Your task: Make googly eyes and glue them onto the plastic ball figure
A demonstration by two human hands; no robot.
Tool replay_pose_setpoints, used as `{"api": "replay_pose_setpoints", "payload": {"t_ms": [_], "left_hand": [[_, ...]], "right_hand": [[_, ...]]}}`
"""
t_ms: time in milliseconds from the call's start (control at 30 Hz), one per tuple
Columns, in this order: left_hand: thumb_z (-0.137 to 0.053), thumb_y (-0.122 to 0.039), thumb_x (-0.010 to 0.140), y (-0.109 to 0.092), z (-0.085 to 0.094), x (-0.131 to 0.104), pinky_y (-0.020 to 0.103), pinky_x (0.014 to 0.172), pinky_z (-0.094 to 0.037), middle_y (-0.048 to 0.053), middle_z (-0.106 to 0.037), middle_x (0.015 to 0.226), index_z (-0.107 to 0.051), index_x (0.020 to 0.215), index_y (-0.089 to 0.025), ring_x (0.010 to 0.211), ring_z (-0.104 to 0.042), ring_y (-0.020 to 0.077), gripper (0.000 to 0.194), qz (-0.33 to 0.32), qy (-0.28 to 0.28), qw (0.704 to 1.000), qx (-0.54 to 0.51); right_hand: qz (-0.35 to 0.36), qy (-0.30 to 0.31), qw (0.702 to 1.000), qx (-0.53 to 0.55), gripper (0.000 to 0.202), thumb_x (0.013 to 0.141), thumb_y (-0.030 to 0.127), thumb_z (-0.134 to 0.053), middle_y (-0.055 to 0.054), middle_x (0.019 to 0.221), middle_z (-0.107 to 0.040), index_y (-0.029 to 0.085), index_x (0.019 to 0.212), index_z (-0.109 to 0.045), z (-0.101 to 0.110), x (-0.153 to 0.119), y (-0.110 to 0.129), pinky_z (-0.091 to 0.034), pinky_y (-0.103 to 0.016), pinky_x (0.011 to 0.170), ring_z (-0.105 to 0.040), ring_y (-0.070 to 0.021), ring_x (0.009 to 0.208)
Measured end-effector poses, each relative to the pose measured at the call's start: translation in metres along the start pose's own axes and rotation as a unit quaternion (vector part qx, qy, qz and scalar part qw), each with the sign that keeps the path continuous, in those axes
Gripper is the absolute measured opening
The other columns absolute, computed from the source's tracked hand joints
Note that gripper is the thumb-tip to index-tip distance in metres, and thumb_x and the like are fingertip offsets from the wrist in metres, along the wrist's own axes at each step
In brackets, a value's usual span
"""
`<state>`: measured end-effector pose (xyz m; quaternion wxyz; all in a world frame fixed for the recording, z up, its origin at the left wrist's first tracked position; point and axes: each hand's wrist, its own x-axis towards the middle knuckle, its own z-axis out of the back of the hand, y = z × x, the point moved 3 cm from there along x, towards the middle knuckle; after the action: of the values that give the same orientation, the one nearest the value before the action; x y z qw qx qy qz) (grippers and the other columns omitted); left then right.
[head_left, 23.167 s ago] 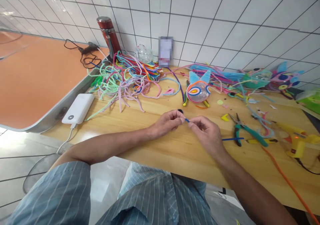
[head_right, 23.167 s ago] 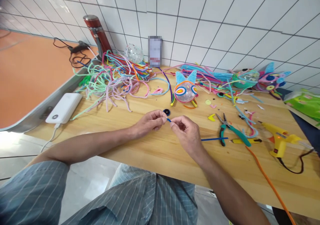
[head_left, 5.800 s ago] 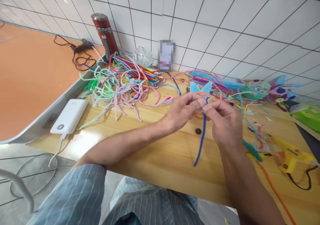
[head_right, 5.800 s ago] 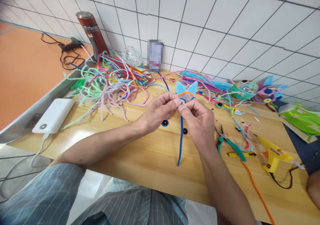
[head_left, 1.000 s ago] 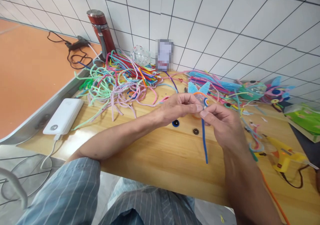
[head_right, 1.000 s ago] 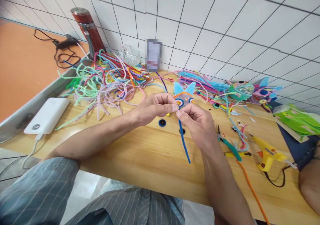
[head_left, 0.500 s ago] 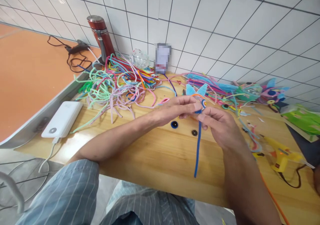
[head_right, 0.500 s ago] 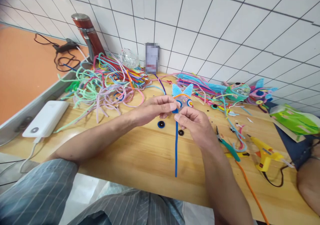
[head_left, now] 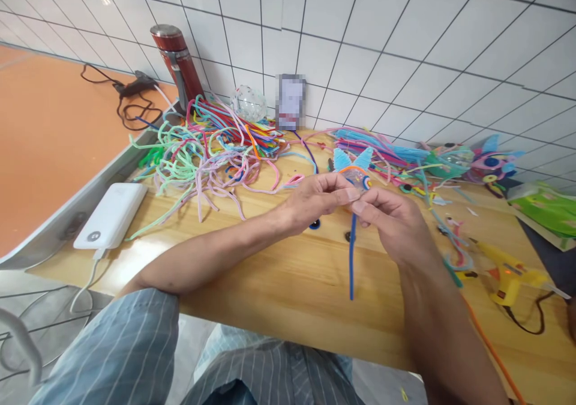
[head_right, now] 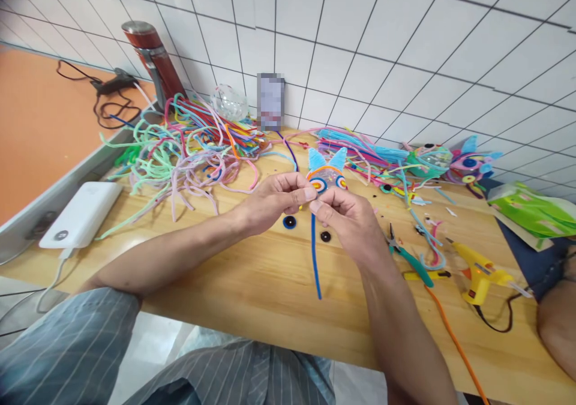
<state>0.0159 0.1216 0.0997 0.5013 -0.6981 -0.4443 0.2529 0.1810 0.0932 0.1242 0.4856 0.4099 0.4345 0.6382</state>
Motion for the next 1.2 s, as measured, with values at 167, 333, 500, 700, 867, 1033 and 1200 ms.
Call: {"api": "replay_pose_setpoints", "payload": {"t_ms": [167, 333, 500, 700, 867, 1033, 1200], "left_hand": [[-0.087, -0.049, 0.078, 0.011, -0.011, -0.011, 0.020, 0.052, -0.028, -0.007, -0.047, 0.058, -0.061, 0.073, -0.016, 0.053, -0.036, 0.0048, 0.043, 0.030, -0.077, 0.988, -0.132], [-0.088, -0.040, 0.077, 0.007, -0.021, -0.021, 0.017, 0.056, -0.038, -0.006, -0.049, 0.061, -0.061, 0.074, -0.016, 0.054, -0.044, 0.0049, 0.036, 0.081, -0.085, 0.967, -0.228], [-0.083, -0.048, 0.083, 0.003, -0.020, -0.019, 0.019, 0.053, -0.034, -0.005, -0.052, 0.064, -0.063, 0.078, -0.017, 0.054, -0.046, 0.0057, 0.037, 0.080, -0.045, 0.977, -0.194], [-0.085, -0.052, 0.079, -0.014, -0.001, -0.001, 0.022, 0.060, -0.037, -0.002, -0.060, 0.072, -0.071, 0.086, -0.015, 0.062, -0.050, 0.0070, 0.040, 0.008, 0.047, 0.999, 0.004], [-0.082, -0.039, 0.083, -0.025, 0.009, 0.005, 0.026, 0.073, -0.046, 0.003, -0.069, 0.084, -0.072, 0.088, -0.014, 0.077, -0.057, 0.0118, 0.027, -0.011, 0.141, 0.981, 0.132], [-0.077, -0.035, 0.085, -0.024, 0.013, 0.004, 0.024, 0.066, -0.040, -0.002, -0.060, 0.072, -0.072, 0.086, -0.015, 0.069, -0.048, 0.0098, 0.021, -0.006, 0.157, 0.966, 0.207], [-0.081, -0.042, 0.083, -0.024, 0.007, 0.001, 0.025, 0.071, -0.045, 0.003, -0.070, 0.082, -0.074, 0.085, -0.014, 0.077, -0.057, 0.0122, 0.028, 0.007, 0.130, 0.982, 0.139]], "right_hand": [[0.013, -0.043, 0.999, 0.012, 0.032, 0.088, 0.041, -0.077, 0.003, 0.061, -0.052, 0.022, 0.066, -0.062, -0.016, -0.002, -0.005, -0.034, -0.028, 0.055, -0.044, -0.0125, 0.057], [0.022, -0.042, 0.998, 0.035, 0.036, 0.089, 0.049, -0.077, 0.002, 0.064, -0.055, 0.023, 0.069, -0.063, -0.027, -0.005, -0.006, -0.044, -0.030, 0.060, -0.051, -0.0145, 0.061], [-0.007, 0.000, 0.998, 0.069, 0.041, 0.086, 0.053, -0.079, 0.001, 0.063, -0.057, 0.024, 0.065, -0.060, -0.016, -0.002, -0.010, -0.046, -0.033, 0.062, -0.053, -0.0175, 0.062], [-0.049, 0.056, 0.996, 0.045, 0.036, 0.082, 0.048, -0.080, 0.001, 0.059, -0.056, 0.024, 0.061, -0.062, 0.004, 0.002, -0.006, -0.042, -0.032, 0.058, -0.049, -0.0166, 0.059], [-0.068, 0.107, 0.992, 0.029, 0.032, 0.079, 0.044, -0.081, 0.002, 0.059, -0.054, 0.022, 0.063, -0.065, 0.006, 0.002, -0.001, -0.042, -0.029, 0.057, -0.048, -0.0139, 0.057], [-0.061, 0.111, 0.992, 0.015, 0.036, 0.080, 0.045, -0.081, 0.002, 0.059, -0.055, 0.022, 0.059, -0.062, 0.007, 0.001, 0.004, -0.043, -0.028, 0.057, -0.049, -0.0136, 0.058], [-0.067, 0.102, 0.992, 0.010, 0.042, 0.079, 0.054, -0.083, 0.001, 0.059, -0.056, 0.022, 0.060, -0.062, 0.009, 0.000, 0.005, -0.043, -0.029, 0.057, -0.050, -0.0145, 0.058]]}}
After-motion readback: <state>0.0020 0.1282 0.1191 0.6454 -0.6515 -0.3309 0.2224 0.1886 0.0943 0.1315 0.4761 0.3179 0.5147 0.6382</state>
